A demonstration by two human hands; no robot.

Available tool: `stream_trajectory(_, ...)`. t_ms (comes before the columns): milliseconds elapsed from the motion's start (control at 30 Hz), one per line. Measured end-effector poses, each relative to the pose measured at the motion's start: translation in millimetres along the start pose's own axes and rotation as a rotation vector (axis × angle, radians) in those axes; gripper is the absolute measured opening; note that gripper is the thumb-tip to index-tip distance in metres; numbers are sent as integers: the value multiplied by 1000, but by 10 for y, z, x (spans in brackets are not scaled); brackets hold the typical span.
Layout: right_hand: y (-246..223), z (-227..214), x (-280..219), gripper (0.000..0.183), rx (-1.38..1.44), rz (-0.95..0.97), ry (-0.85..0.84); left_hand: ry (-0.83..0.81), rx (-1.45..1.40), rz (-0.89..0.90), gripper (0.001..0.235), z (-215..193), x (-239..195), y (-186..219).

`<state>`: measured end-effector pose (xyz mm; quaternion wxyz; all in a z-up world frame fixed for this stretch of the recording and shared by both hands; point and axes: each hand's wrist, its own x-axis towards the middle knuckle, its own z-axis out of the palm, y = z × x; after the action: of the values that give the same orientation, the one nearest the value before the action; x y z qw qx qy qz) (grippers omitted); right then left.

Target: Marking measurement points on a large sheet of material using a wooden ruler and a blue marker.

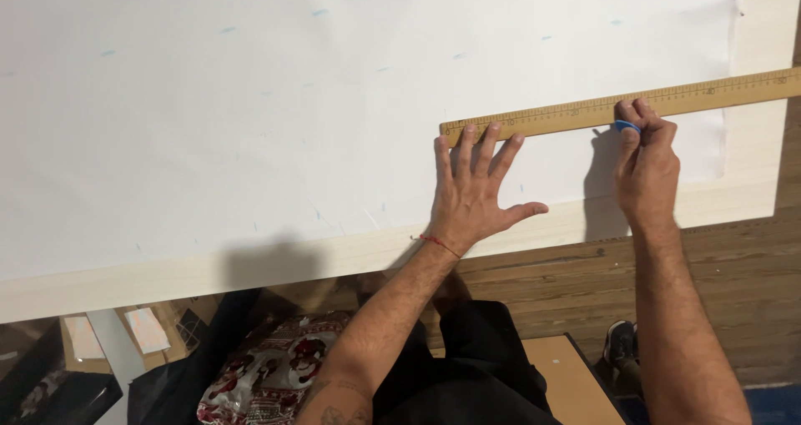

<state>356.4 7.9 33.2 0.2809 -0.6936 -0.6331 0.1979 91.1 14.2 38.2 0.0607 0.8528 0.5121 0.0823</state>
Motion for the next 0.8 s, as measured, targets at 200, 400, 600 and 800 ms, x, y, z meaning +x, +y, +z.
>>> stream_trajectory(200,13,6,12,27,-8,61,-10,-8,-28,-9,115,28,11,-8)
stream_trajectory(400,-130,-12,60,27,36,98,4,23,-14,-1,112,-13,29,-27)
stream_trajectory(600,-158,222,341,11,87,37,131,163,-124,-84,111,301,-3,55)
stream_trajectory(800,-605,533,594,16,128,94,-134,148,-118,-77,108,333,-22,54)
